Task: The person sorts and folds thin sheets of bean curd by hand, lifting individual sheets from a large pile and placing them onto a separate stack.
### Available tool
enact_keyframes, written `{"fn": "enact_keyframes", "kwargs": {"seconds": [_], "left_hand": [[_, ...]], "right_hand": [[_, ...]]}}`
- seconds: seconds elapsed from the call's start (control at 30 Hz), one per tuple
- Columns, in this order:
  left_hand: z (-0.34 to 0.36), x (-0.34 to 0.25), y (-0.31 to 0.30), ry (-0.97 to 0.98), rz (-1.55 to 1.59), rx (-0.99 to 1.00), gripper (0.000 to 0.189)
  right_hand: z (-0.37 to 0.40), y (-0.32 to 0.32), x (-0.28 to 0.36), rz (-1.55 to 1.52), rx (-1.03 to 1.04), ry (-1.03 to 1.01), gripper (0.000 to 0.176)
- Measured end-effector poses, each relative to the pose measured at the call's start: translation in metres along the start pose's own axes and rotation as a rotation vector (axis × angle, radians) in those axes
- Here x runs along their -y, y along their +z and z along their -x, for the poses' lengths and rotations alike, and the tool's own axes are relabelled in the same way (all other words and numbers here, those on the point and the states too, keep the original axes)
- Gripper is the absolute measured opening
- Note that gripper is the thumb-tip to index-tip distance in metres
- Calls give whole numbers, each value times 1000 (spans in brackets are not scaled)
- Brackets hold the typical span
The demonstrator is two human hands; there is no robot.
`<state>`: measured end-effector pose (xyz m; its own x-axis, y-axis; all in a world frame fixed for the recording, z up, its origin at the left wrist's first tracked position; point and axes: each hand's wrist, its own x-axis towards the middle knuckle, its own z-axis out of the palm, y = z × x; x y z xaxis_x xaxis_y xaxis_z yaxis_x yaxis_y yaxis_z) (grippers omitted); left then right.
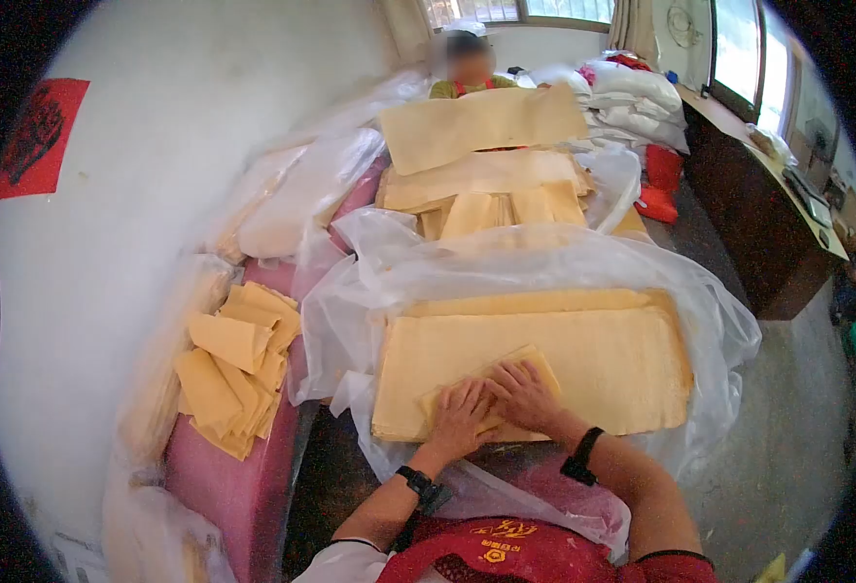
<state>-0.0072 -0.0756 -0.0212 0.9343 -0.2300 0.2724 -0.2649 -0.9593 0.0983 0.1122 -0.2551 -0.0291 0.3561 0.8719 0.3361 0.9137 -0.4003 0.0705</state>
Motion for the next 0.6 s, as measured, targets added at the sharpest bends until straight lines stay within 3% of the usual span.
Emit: {"fn": "enact_keyframes", "kwargs": {"seconds": [0.03,0.13,0.2,0.27,0.3,0.33,0.37,0.4,0.43,0.47,0.5,0.53,0.57,0.6], "left_hand": [[-1,1,-4,11,47,-26,78],[4,5,2,-12,94,-36,75],[18,16,0,-100,44,-29,71],[27,25,-9,25,-227,103,62],[34,34,-21,-18,-250,99,62],[31,43,-35,-113,35,274,60],[26,50,-44,-190,328,435,58],[30,57,-52,-201,321,417,58],[39,69,-63,-259,431,154,59],[45,77,-72,-309,536,-109,60],[46,80,-81,-314,529,-120,60],[47,81,-90,-414,748,-388,62],[49,83,-97,-506,963,-663,65],[53,86,-90,-561,1465,-458,70]], "right_hand": [[3,-6,2,-4,-3,-8,66],[15,-23,4,-167,92,75,89],[11,-27,1,-158,132,42,91],[13,-23,-4,-204,148,24,73],[19,-14,-11,-110,121,-34,59],[19,-9,-17,-7,94,-79,45],[10,-18,-20,1,82,-104,45],[3,-38,-21,-159,192,26,36],[-4,-57,-20,-318,303,160,29],[-15,-75,-17,-312,294,148,29],[-28,-92,-12,-407,308,300,29],[-39,-101,-4,-505,322,452,29],[-48,-96,6,-505,319,440,29],[-56,-85,18,-1004,233,447,27]]}}
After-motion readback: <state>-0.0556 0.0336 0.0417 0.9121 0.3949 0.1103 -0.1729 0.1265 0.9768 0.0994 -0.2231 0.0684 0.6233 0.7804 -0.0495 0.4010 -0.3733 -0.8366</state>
